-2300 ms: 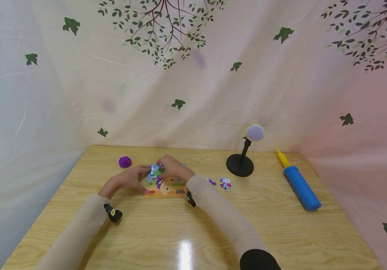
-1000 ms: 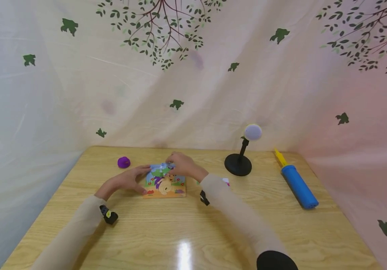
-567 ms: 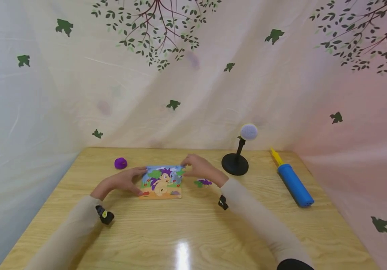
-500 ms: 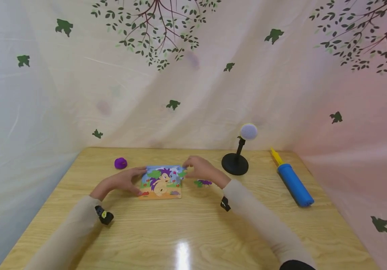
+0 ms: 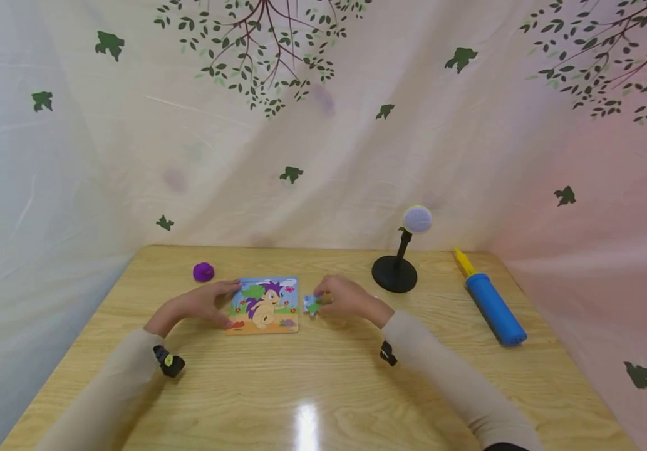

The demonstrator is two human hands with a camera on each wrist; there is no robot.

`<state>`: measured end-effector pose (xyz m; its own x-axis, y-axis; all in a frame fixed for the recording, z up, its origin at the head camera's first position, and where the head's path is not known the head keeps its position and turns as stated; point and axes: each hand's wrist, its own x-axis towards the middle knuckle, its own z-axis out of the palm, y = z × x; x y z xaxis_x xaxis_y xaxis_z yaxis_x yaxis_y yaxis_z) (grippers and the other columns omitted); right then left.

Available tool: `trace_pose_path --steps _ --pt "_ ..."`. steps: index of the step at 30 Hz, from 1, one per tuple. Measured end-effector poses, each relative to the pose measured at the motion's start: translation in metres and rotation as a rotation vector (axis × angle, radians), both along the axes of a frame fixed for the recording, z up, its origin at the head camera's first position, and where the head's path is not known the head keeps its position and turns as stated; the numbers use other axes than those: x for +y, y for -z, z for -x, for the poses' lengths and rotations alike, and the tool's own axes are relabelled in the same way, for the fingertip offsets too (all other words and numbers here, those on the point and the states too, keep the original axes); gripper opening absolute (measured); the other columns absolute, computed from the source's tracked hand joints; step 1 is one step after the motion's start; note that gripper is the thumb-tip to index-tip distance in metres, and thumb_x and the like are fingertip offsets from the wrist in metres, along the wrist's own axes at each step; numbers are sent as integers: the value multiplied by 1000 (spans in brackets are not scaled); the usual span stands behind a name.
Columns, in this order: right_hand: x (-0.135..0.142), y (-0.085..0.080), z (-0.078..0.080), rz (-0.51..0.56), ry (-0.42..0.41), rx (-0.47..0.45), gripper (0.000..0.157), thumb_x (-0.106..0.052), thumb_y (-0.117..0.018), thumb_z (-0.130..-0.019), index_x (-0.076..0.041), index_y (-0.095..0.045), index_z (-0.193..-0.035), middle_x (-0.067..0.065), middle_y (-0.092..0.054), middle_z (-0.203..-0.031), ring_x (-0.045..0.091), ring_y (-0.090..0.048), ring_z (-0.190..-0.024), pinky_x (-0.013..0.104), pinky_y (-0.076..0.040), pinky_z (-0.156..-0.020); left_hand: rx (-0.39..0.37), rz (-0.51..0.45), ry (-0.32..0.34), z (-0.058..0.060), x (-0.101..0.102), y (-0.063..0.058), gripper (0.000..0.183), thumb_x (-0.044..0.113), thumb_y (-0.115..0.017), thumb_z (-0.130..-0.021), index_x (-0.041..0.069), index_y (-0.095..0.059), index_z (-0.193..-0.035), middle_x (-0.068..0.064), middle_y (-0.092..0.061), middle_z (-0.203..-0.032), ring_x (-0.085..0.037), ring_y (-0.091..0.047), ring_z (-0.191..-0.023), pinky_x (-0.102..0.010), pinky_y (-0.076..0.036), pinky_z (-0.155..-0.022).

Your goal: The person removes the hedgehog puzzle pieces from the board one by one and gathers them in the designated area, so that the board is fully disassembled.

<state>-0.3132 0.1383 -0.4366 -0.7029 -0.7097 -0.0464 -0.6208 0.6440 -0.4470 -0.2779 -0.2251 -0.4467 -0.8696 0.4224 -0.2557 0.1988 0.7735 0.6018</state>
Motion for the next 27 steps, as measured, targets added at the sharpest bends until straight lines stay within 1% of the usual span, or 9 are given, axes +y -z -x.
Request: trace_pose_path --steps 4,9,14,27 --pt "1 4 0 -19 -3 14 36 -18 -80 -88 -2 -73 -120 8 -71 -111 22 -68 -102 40 -60 -91 4 6 -4 1 1 0 98 25 -87 -79 7 -33 -159 -21 -21 -168 -46 -17 -155 -65 -19 -124" --pt "0 8 0 -32 -19 45 37 -16 -82 -86 0 -73 -118 10 -71 -109 23 -68 -99 40 -60 -88 -1 9 -8 0 1 0 97 26 -88 -79 8 -34 -158 -20 -22 -168 -46 -17 -155 -65 -19 -124" --pt "-2 8 -1 -42 -13 46 37 -16 -82 -86 0 -73 -119 10 -71 -111 23 -68 -100 41 -60 -89 -9 8 -17 0 1 -1 97 25 -88 -79 8 -35 -159 -20 -22 -168 -46 -17 -155 -65 -20 -124" --pt "-3 9 1 -79 -27 67 38 -20 -83 -86 -3 -73 -118 7 -70 -110 18 -65 -97 37 -59 -86 -10 3 -12 1 1 1 98 23 -88 -78 7 -34 -158 -20 -20 -168 -45 -16 -155 -64 -18 -125"
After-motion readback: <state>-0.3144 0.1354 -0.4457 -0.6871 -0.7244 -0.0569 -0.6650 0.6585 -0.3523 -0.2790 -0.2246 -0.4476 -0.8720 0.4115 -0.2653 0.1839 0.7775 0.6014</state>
